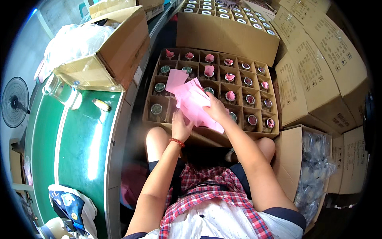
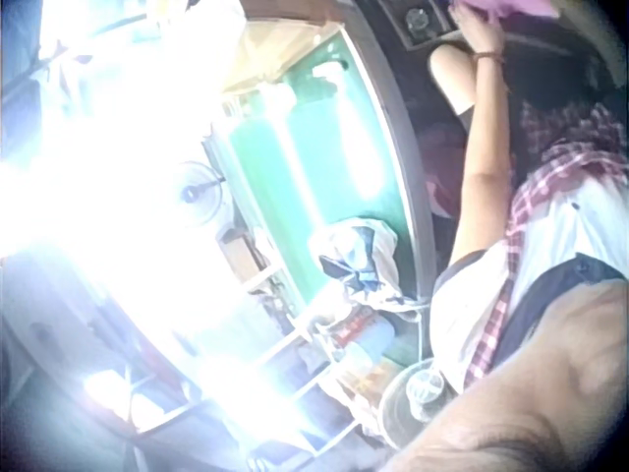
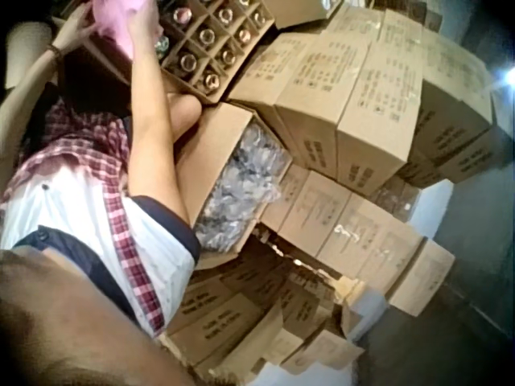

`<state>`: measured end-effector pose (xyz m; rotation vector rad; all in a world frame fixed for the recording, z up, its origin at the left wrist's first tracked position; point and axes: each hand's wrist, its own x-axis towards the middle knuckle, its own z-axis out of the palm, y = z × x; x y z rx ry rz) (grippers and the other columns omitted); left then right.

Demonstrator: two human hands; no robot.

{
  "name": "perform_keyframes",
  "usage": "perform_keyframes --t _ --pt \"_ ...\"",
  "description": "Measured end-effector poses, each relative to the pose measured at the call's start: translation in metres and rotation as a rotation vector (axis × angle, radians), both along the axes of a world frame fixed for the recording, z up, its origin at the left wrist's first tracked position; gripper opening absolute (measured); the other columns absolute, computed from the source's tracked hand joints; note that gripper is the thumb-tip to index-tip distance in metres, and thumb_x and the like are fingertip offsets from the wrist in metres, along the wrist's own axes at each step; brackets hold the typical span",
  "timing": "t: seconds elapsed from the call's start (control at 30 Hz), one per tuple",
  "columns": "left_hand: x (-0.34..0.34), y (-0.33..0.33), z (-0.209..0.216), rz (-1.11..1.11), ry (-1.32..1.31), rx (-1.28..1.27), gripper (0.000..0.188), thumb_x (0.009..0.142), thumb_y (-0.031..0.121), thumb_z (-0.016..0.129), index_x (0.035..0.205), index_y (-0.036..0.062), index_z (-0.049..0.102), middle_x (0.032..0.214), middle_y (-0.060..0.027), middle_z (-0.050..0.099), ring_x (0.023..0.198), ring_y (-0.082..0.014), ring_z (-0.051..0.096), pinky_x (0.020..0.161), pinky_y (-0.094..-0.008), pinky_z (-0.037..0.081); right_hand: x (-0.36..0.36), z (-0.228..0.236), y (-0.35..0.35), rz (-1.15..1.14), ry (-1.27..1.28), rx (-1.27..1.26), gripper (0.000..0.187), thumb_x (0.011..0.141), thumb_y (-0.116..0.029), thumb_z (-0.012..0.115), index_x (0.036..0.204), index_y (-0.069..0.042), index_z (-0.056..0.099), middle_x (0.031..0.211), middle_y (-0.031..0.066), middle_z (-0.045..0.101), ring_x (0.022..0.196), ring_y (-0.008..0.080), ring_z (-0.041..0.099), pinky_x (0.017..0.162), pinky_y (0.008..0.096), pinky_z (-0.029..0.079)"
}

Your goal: The person sits on the floor and places pink paper into the tops of small jars arranged in a cardboard tray. The person folds the paper around each jar opening and continues this process across the tray.

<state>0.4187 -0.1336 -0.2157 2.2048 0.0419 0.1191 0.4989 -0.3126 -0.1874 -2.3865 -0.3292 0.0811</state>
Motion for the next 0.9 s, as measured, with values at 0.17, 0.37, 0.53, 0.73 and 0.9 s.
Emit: perform_keyframes --t 0.17,0.37,0.53,0.73,0.9 --pt "-0.013 -0.014 -0.017 0.264 -0.083 -0.667 0.067 0.077 0.022 0.072 0.126 -0.0074 0.037 0.118 -0.0210 0.050 0.103 -0.0273 0.054 0.091 -0.0343 0.043 0.027 -0.025 -0.034 0.079 0.328 0.441 0.058 0.075 -0.008 0.067 0.127 0.000 0.045 0.114 0.0172 0.059 0.098 0.0249 0.060 0.086 0.0333 0.048" --pt "-0.023 -0.020 0.033 0.199 0.539 -1.359 0.058 0.084 0.041 0.065 0.119 -0.0011 0.045 0.088 -0.0066 0.057 0.084 -0.0164 0.059 0.069 -0.0318 0.052 -0.011 0.028 -0.028 -0.033 0.669 0.934 0.054 0.077 0.002 0.062 0.129 0.000 0.044 0.115 0.0119 0.059 0.096 0.0192 0.061 0.084 0.0304 0.050" --pt "-0.011 -0.014 0.042 0.164 0.440 -1.434 0.036 0.082 0.017 0.065 0.111 -0.0004 0.053 0.094 -0.0101 0.061 0.081 -0.0216 0.061 0.069 -0.0332 0.052 -0.062 0.012 0.005 0.050 0.501 0.733 0.060 0.078 0.001 0.063 0.132 -0.001 0.040 0.115 0.0115 0.057 0.099 0.0167 0.058 0.084 0.0284 0.050" --pt "-0.037 0.025 -0.005 0.187 0.377 -1.343 0.033 0.082 -0.006 0.055 0.114 -0.0034 0.051 0.107 -0.0121 0.060 0.096 -0.0234 0.059 0.085 -0.0338 0.049 -0.077 0.034 0.032 0.207 0.462 0.291 0.054 0.085 -0.031 0.065 0.126 0.000 0.049 0.109 0.0135 0.061 0.097 0.0182 0.059 0.083 0.0311 0.047" --pt "-0.065 0.037 0.007 0.163 0.493 -1.393 0.041 0.081 -0.009 0.055 0.121 -0.0032 0.047 0.115 -0.0114 0.056 0.104 -0.0239 0.057 0.089 -0.0351 0.048 -0.052 0.038 -0.024 0.082 -0.160 -0.241 0.045 0.078 -0.029 0.067 0.111 -0.001 0.059 0.108 0.0137 0.061 0.096 0.0297 0.060 0.082 0.0344 0.047"
